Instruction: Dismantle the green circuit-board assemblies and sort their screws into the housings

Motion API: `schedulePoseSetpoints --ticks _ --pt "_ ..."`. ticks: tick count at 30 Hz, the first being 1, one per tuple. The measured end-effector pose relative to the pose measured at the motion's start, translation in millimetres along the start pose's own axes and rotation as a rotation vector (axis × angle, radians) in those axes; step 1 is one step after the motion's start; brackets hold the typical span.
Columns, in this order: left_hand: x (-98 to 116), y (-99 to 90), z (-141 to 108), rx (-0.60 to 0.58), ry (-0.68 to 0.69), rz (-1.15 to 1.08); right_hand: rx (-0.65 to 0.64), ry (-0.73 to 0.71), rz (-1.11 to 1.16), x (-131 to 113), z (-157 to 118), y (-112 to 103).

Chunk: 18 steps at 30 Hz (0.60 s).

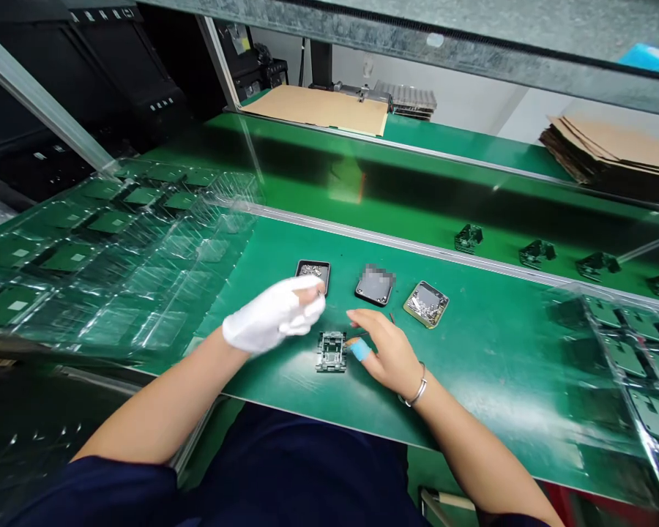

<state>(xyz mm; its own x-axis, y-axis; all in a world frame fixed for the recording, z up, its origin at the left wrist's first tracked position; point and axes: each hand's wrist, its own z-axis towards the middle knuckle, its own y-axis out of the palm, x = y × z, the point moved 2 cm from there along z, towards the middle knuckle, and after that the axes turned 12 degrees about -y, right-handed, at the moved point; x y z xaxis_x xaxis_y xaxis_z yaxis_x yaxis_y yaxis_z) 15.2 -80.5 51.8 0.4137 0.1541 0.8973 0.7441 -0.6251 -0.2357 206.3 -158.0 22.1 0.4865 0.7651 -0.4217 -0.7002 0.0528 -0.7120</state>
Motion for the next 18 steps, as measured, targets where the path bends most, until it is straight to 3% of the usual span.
schedulePoseSetpoints --ticks 3,6,9,12,18 --pt "-2.9 35.3 -25.7 -0.399 -0.097 -0.369 0.168 -0.049 0.012 -9.3 0.0 -3.5" --pt "-10.4 56.0 -37.4 -0.577 -0.201 -0.598 0.240 -0.189 0.009 -16.6 -0.6 -4.1" --pt "-18.2 64.8 -43.4 -0.629 -0.252 -0.702 0.159 -0.335 -0.047 -23.1 0.1 -4.6" --pt "-24.4 67.1 -50.5 -0.584 -0.263 -0.730 0.073 -0.433 -0.115 -31.3 3.0 -6.7" --pt "-38.7 72.8 -58.8 -0.589 -0.306 -0.859 0.083 -0.523 -0.176 -42.7 6.8 -7.6"
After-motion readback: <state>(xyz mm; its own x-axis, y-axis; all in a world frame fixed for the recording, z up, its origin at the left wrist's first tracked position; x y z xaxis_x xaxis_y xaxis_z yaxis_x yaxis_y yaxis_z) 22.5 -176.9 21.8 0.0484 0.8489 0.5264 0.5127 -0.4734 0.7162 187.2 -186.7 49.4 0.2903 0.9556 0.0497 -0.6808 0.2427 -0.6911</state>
